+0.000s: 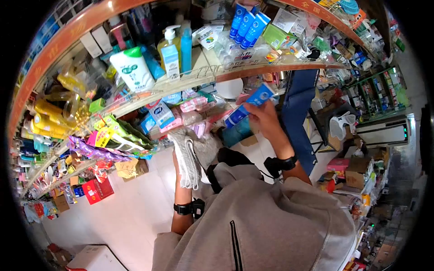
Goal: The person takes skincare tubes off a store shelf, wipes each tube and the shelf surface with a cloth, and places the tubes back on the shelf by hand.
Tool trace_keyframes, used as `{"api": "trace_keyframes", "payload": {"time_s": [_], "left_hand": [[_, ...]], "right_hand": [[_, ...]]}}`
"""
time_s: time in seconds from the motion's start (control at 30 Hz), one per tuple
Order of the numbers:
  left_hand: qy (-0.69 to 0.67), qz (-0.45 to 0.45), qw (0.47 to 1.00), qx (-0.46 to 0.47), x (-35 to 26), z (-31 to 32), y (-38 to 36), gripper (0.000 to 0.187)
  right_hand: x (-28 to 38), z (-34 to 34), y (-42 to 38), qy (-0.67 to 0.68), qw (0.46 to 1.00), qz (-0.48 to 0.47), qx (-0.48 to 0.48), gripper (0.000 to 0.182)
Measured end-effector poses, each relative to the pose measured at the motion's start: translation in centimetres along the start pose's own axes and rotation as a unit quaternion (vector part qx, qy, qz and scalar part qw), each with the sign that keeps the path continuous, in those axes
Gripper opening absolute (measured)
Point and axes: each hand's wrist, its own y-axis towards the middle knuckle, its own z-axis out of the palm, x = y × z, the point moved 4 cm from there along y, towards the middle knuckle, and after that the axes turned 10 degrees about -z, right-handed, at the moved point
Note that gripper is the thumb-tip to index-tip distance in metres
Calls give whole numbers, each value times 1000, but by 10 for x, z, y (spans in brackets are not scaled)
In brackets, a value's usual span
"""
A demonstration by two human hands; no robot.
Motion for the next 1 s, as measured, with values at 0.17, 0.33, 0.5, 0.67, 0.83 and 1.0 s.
{"api": "trace_keyframes", "payload": {"time_s": [0.17,0.33,0.5,0.67,0.83,1.0], "left_hand": [[349,172,921,-7,-4,66,18,25],[682,289,666,-89,-16,175,17,39],[737,274,614,-65,-13,244,38,44],[766,290,565,-98,-10,292,50,64],[783,356,492,-130,-7,313,68,64],[795,371,458,-140,-2,321,74,61]], "right_hand": [[51,-69,32,-33,983,-145,-111,27],[80,-154,85,-10,986,-131,-99,23],[131,-177,142,9,965,-260,-6,37],[163,-175,193,-9,938,-343,45,32],[164,-159,267,110,940,-304,112,23],[159,-142,296,42,910,-349,219,23]]}}
